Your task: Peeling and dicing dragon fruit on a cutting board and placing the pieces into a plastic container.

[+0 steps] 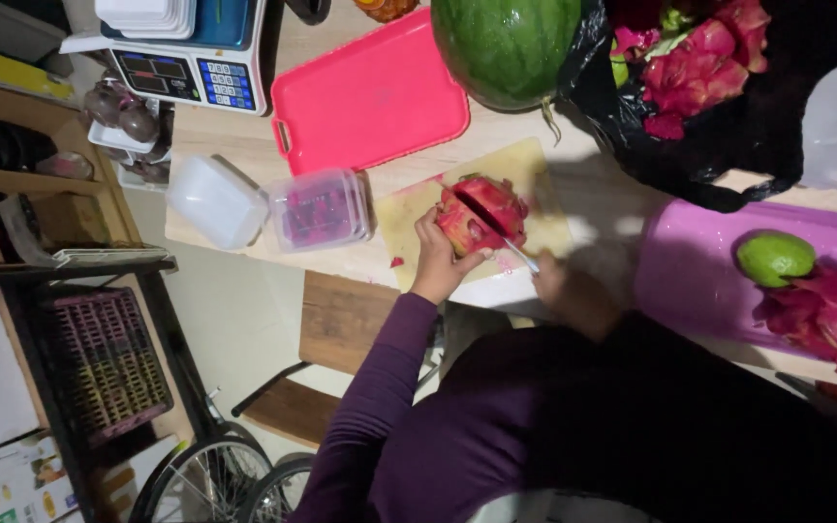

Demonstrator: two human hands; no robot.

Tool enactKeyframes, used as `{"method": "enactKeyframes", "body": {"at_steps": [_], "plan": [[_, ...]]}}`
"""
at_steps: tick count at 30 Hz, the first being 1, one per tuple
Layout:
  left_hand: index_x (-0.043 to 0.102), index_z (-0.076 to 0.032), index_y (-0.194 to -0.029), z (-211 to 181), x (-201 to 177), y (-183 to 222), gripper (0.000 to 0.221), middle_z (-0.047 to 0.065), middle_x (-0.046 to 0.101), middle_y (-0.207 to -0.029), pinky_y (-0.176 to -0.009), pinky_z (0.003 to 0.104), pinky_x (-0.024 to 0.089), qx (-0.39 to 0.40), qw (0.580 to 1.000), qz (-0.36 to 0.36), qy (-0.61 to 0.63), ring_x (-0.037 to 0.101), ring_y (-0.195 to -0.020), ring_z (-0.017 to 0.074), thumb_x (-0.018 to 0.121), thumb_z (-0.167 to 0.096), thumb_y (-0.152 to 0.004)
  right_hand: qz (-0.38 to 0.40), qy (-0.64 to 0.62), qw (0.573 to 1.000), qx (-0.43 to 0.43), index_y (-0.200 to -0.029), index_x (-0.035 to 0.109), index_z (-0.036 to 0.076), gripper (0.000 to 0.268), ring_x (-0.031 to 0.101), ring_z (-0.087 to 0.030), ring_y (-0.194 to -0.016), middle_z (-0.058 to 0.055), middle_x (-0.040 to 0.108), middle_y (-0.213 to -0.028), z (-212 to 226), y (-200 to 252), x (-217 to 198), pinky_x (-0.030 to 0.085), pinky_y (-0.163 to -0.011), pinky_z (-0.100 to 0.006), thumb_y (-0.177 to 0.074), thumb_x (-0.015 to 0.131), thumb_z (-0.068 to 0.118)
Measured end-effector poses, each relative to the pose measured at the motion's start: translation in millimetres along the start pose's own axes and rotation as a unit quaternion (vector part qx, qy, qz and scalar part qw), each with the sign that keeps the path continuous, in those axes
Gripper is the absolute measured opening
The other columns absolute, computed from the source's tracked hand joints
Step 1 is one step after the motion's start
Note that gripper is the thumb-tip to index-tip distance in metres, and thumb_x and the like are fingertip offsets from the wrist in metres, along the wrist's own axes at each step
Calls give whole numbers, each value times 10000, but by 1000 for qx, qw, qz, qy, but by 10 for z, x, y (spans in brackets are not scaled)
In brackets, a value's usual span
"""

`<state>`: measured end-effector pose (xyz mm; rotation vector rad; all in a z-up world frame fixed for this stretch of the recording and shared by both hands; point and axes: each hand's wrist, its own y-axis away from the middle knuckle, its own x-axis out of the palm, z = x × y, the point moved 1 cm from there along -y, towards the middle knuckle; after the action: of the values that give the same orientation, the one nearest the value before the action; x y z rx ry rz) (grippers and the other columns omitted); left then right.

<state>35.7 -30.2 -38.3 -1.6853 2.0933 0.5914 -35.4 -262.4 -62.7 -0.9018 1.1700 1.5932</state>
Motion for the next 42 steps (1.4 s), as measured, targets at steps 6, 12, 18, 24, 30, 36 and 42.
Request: {"method": "enactKeyframes", "body": {"at_steps": [6, 12, 18, 24, 30, 36, 42], "plan": [[217, 19, -1440, 103, 35, 46, 1146, 203, 283, -1355, -1249, 514, 213, 11, 1000, -5, 5, 266, -1409, 461, 964, -358, -658, 63, 9, 997, -40, -1120, 516, 153, 241, 787, -274, -738, -104, 725, -737, -27, 135, 174, 619, -634, -393, -999, 538, 360], [188, 26, -1459, -42, -149, 100, 1174, 252, 285, -1385, -1212, 587, 274, 7, 1000, 0, 29, 312, -1388, 527, 972, -334, -662, 45, -60, 997, -23, -1116, 538, 162, 259, 782, -284, -774, -131, 741, -769, 119, -279, 172, 636, -673, -402, -1021, 541, 403], [378, 33, -1435, -159, -616, 351, 1018, 310, 573, -1324, -1091, 613, 417, -41, 996, -75, 7, 539, -1246, 536, 947, -340, -677, 92, -127, 987, -23, -1172, 509, 139, 291, 774, -354, -894, -167, 768, -894, 134, -205, -94, 623, -769, -493, -1041, 500, 398], [116, -102, -1619, 449, -348, 588, 877, 299, 487, -1318, -652, 330, 643, -311, 907, -95, 270, 672, -888, 323, 445, -644, -1013, -63, -75, 981, -168, -1027, 537, 86, 171, 758, -326, -722, -152, 705, -706, 57, -205, -25, 597, -638, -408, -1008, 602, 244], [190, -111, -1556, 355, -277, 574, 669, 266, 569, -1045, -632, 396, 663, -284, 884, -169, 330, 731, -744, 372, 349, -527, -1057, 235, -171, 956, 40, -1379, 404, 172, 517, 657, -480, -1173, -303, 711, -1179, 257, -165, -674, 488, -1033, -601, -1017, 451, 538], [292, -54, -1529, 856, -164, 491, 633, 217, 466, -1281, -577, 331, 593, -223, 927, -152, 261, 647, -820, 283, 443, -468, -1074, 183, -185, 965, 32, -1313, 528, 201, 523, 699, -408, -1096, -212, 738, -1053, -76, -190, -429, 505, -954, -548, -1018, 482, 631], [327, -92, -1522, 695, -233, 437, 632, 193, 563, -1252, -608, 318, 609, -230, 924, -135, 274, 670, -829, 265, 447, -504, -1058, 189, -302, 933, 40, -1032, 638, 130, 339, 675, -380, -868, -211, 688, -833, -142, -272, -668, 515, -788, -520, -1018, 618, 468]]}}
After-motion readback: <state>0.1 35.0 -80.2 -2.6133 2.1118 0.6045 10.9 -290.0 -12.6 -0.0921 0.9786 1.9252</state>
